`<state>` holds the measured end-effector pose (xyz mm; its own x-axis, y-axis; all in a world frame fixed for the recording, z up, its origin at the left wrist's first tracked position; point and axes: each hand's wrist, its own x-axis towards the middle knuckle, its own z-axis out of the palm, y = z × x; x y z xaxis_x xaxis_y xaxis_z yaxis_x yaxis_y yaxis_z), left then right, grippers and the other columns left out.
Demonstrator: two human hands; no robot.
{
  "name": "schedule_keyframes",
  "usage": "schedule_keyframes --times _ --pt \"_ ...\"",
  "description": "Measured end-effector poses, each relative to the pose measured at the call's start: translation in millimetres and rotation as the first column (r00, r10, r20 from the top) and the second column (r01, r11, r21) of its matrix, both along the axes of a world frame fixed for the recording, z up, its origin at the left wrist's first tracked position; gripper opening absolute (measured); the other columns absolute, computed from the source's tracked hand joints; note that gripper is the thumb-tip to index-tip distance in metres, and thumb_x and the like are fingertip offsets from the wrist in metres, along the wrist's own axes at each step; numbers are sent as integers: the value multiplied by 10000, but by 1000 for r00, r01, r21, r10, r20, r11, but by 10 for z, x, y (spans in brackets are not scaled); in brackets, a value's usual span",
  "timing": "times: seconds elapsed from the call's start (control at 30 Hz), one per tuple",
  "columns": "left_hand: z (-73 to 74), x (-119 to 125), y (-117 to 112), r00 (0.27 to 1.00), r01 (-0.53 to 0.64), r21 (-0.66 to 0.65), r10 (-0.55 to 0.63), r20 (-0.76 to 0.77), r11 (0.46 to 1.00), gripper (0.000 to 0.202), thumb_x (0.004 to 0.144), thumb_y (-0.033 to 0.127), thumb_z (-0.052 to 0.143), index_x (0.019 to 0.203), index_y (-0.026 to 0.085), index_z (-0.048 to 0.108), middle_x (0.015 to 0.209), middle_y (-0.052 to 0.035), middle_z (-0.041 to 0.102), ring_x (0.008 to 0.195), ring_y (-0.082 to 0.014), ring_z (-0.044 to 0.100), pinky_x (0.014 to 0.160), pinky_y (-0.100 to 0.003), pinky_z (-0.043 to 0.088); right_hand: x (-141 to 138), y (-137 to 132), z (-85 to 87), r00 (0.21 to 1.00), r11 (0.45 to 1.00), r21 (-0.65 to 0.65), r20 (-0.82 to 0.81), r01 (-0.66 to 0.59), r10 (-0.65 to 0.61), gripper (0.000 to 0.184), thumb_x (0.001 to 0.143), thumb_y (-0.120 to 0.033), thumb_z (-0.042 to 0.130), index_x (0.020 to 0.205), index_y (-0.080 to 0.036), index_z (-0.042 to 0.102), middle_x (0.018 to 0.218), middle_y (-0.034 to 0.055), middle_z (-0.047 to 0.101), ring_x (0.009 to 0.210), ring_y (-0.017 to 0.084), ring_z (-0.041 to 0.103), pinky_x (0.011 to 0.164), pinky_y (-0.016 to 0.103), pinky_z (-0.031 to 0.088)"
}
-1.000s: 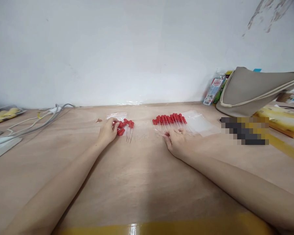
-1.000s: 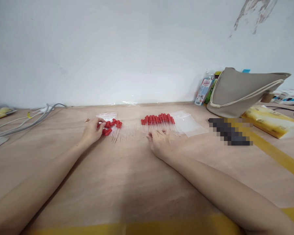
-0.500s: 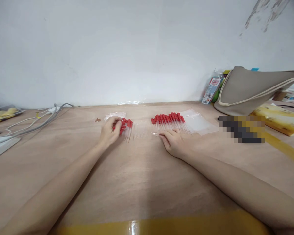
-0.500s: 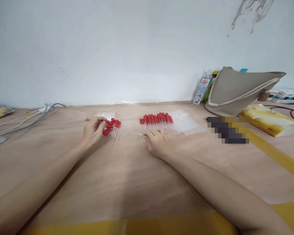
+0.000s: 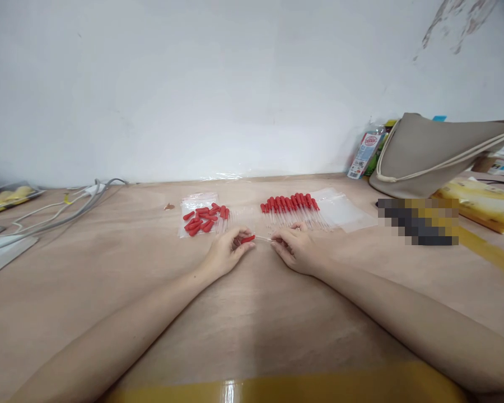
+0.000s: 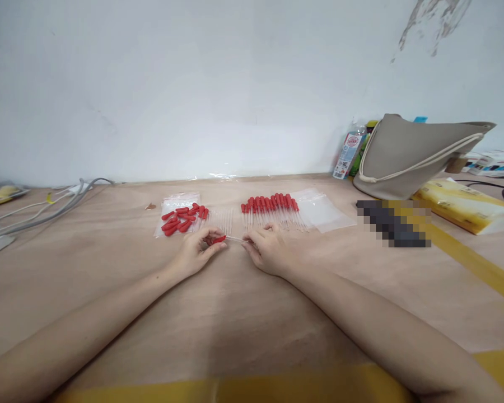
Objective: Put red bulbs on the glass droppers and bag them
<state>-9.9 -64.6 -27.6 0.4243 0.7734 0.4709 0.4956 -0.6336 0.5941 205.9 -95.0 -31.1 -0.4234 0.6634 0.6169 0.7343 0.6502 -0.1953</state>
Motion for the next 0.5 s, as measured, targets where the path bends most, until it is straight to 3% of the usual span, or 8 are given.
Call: schedule_keyframes --times 0.23,0.5 --pt "46 11 -39 999 27 54 -25 -27 998 165 802 315 565 888 195 638 836 -15 685 733 -144 619 678 -257 484 16 -8 35 997 998 -33 60 -49 51 186 888 -239 397 832 -183 565 722 3 622 670 120 532 789 313 291" --pt "64 -17 -55 982 182 14 -181 -49 983 164 835 284 520 872 190 649 825 -19 681 753 -136 618 703 -242 470 59 40 79 991 988 -97 40 -123 128 173 874 -226 457 816 -185 615 743 -1 623 686 108 526 729 286 303"
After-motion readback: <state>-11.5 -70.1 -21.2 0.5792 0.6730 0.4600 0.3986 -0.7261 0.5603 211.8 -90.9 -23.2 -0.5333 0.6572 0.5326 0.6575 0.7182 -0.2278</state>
